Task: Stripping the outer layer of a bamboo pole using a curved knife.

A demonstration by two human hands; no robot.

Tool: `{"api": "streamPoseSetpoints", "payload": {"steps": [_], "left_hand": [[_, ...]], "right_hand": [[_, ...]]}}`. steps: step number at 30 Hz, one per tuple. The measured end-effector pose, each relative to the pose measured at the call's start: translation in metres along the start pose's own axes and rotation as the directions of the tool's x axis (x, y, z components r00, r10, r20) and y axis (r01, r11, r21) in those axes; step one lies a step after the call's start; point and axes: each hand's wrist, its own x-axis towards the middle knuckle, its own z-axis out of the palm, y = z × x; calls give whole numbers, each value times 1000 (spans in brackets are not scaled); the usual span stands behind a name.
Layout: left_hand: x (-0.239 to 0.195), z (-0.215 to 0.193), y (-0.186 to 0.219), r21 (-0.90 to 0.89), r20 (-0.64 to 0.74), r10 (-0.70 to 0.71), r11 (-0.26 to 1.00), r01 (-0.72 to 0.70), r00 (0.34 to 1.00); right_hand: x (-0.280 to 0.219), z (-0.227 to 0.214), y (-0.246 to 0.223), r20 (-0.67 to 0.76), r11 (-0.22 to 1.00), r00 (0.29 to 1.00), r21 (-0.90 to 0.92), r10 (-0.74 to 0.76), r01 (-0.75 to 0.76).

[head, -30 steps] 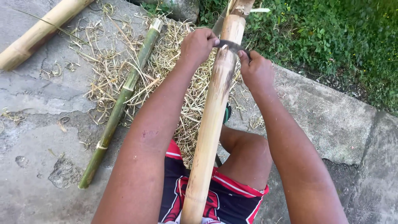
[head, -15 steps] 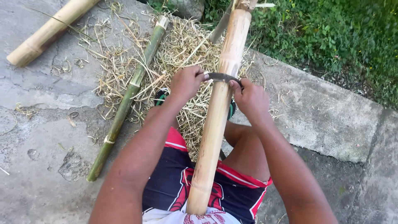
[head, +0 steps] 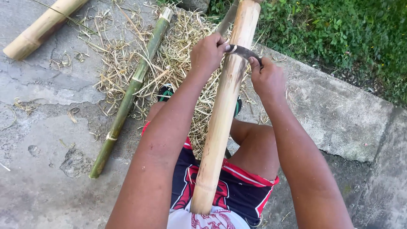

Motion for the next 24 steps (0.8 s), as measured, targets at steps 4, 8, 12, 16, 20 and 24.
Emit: {"api": "streamPoseSetpoints", "payload": {"steps": [4, 8, 12, 16, 20, 24], "left_hand": [[-12, -11, 1, 21, 111, -77, 997, 75, 991], [-45, -19, -9, 18, 89, 4, 1000, -6, 996], [-52, -19, -14, 5, 70, 43, 999, -44, 997], [-104, -40, -21, 57, 236, -58, 997, 46, 970], [-168, -63, -35, 101, 352, -117, 991, 86, 929], [-192, -76, -28, 156, 451, -235, 971, 183, 861]], "right_hand": [[-20, 1, -5, 7, 999, 999, -6, 34, -34], [-45, 4, -3, -7, 999, 1000, -34, 31, -31], [-62, -1, -7, 25, 999, 999, -12, 30, -30], [-107, 0, -7, 59, 999, 998, -29, 26, -24], [-157, -15, -11, 275, 993, 954, -6, 118, -121], [-163, -32, -8, 522, 989, 852, 109, 30, -101]]}}
